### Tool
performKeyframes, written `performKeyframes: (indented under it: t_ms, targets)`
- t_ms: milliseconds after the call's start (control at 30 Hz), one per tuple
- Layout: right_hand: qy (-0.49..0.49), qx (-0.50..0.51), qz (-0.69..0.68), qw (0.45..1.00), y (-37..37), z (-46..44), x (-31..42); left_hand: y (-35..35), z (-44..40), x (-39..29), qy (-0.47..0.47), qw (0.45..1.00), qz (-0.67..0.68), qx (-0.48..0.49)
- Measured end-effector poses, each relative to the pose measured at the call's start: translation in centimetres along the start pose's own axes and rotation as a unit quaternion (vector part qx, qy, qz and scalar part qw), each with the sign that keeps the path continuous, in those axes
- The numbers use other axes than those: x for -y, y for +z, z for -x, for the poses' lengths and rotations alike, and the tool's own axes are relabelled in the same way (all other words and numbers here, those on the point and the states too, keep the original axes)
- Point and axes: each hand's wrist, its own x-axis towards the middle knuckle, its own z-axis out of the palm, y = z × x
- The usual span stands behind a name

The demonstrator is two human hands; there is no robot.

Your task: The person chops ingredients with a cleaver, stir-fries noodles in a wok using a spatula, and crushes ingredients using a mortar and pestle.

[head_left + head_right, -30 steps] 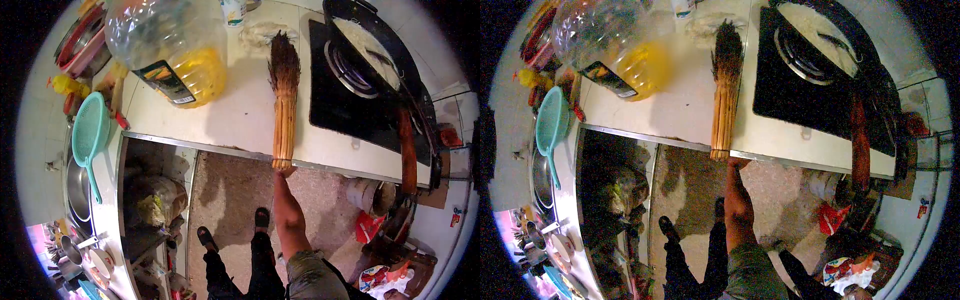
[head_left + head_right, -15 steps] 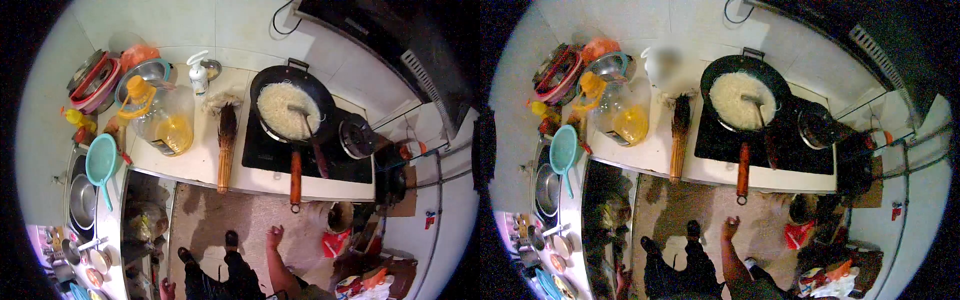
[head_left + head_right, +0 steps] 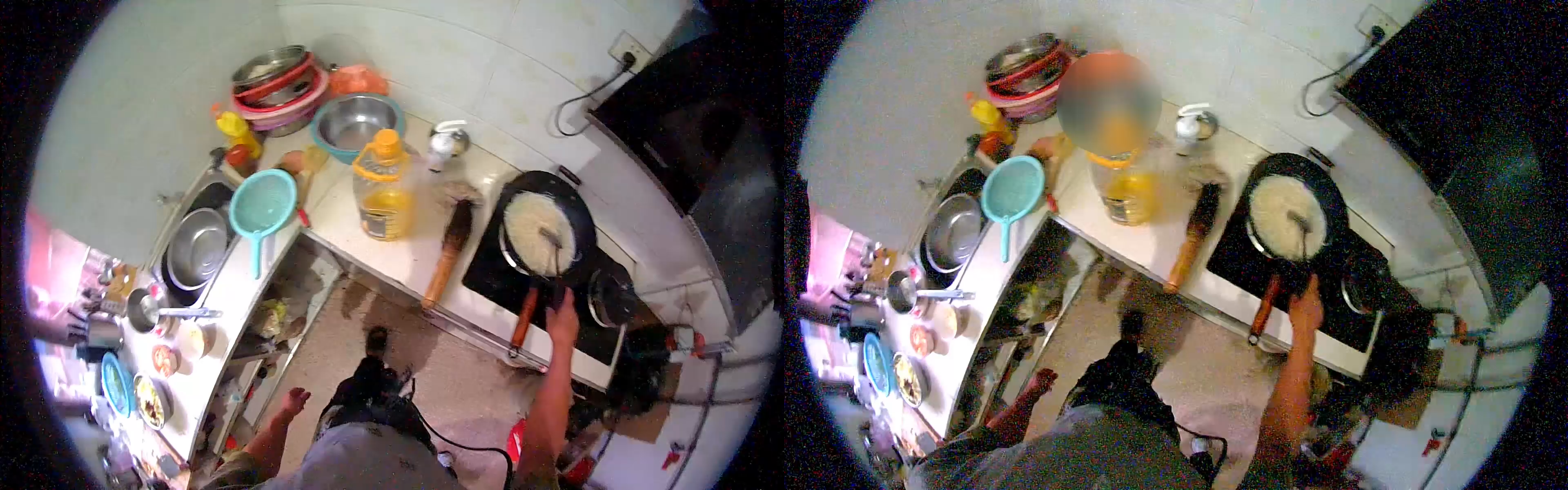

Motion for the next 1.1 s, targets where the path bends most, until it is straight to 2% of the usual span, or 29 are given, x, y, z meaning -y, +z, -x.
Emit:
performKeyframes:
  t_ms: [33,67,100,167,200,233,267,300,367,400,433,500,533,567,633,667,700,767,800,833,867,933,1000,1033,1067,1100]
  targets:
    - [0.081,0.072,0.027,0.994,-0.7,-0.1,0.8,0.2,-1.7,-0.2,0.010,1.000,0.000,0.024]
    - [0.096,0.073,0.030,0.992,-1.2,-0.4,1.6,0.4,-3.6,-0.8,-0.101,0.989,0.108,-0.003]
    - [0.116,0.074,0.034,0.990,-1.3,-0.4,0.7,0.8,-5.4,-1.2,-0.217,0.954,0.204,-0.026]
    - [-0.071,-0.138,0.036,0.987,5.3,-3.3,-9.9,0.6,-7.9,-4.3,-0.197,0.951,0.239,-0.006]
    - [-0.051,-0.148,0.047,0.987,2.1,-2.2,-9.3,0.6,-8.9,-3.5,-0.199,0.937,0.286,-0.005]
    - [0.096,-0.040,-0.141,0.985,-3.2,-1.0,-5.3,0.4,-9.3,-1.8,-0.205,0.919,0.335,-0.007]
    - [0.231,0.070,-0.323,0.915,-6.3,-0.6,-3.2,0.4,-10.9,2.7,-0.186,0.903,0.384,0.048]
    - [0.240,0.068,-0.317,0.915,-6.5,-0.7,-3.8,0.2,-11.6,3.3,-0.193,0.902,0.381,0.056]
    - [0.242,0.013,-0.435,0.867,-5.8,-1.2,-5.0,-1.0,-12.7,3.7,-0.271,0.907,0.313,0.076]
    - [0.272,0.018,-0.418,0.867,-5.6,-1.8,-4.9,-1.5,-13.5,6.4,-0.249,0.836,0.474,0.121]
    - [0.275,0.014,-0.418,0.866,-5.1,-2.2,-4.7,-2.3,-14.1,5.9,-0.248,0.837,0.471,0.125]
    - [0.342,0.091,-0.493,0.794,-3.7,-2.6,-3.9,-3.9,-14.5,4.6,-0.204,0.722,0.615,0.242]
    - [0.327,0.130,-0.537,0.766,-3.6,-2.4,-3.4,-4.0,-15.0,5.6,-0.214,0.779,0.569,0.152]
    - [0.311,0.172,-0.580,0.733,-3.5,-2.1,-2.7,-3.7,-15.0,4.7,-0.216,0.780,0.568,0.149]
    - [0.305,0.175,-0.579,0.736,-5.0,-1.4,-1.6,-4.0,-14.6,2.2,-0.201,0.909,0.363,0.037]
    - [0.281,0.188,-0.577,0.744,-6.0,-1.0,-1.6,-3.5,-13.6,0.5,-0.200,0.812,0.548,0.037]
    - [0.257,0.202,-0.574,0.751,-6.4,-1.0,-2.1,-2.4,-13.3,-0.4,-0.199,0.811,0.550,0.028]
    - [0.252,0.188,-0.532,0.786,-7.8,-2.4,-4.0,-0.2,-11.8,-2.8,-0.202,0.869,0.450,-0.036]
    - [0.257,0.165,-0.513,0.802,-7.7,-3.5,-5.0,0.6,-10.2,-4.7,-0.167,0.883,0.439,0.000]
    - [0.260,0.139,-0.495,0.817,-7.3,-5.0,-6.1,2.4,-9.2,-5.7,-0.165,0.883,0.440,-0.008]
    - [0.215,0.169,-0.479,0.834,-6.7,-6.8,-7.7,4.0,-8.3,-7.0,-0.188,0.899,0.394,-0.027]
    - [0.208,0.181,-0.500,0.821,-4.6,-9.5,-9.1,7.6,-5.7,-8.9,-0.209,0.923,0.317,-0.068]
    - [0.190,0.226,-0.530,0.795,-4.2,-11.6,-8.4,10.4,-3.4,-9.4,-0.231,0.911,0.332,-0.077]
    - [0.187,0.233,-0.530,0.794,-3.8,-12.4,-8.1,12.0,-2.3,-8.5,-0.250,0.901,0.346,-0.077]
    - [0.174,0.266,-0.532,0.785,-3.6,-13.1,-7.7,14.1,-2.1,-3.6,-0.246,0.895,0.363,-0.080]
    - [0.163,0.298,-0.533,0.775,-3.3,-13.6,-7.5,14.8,-0.5,-2.7,-0.247,0.894,0.365,-0.086]
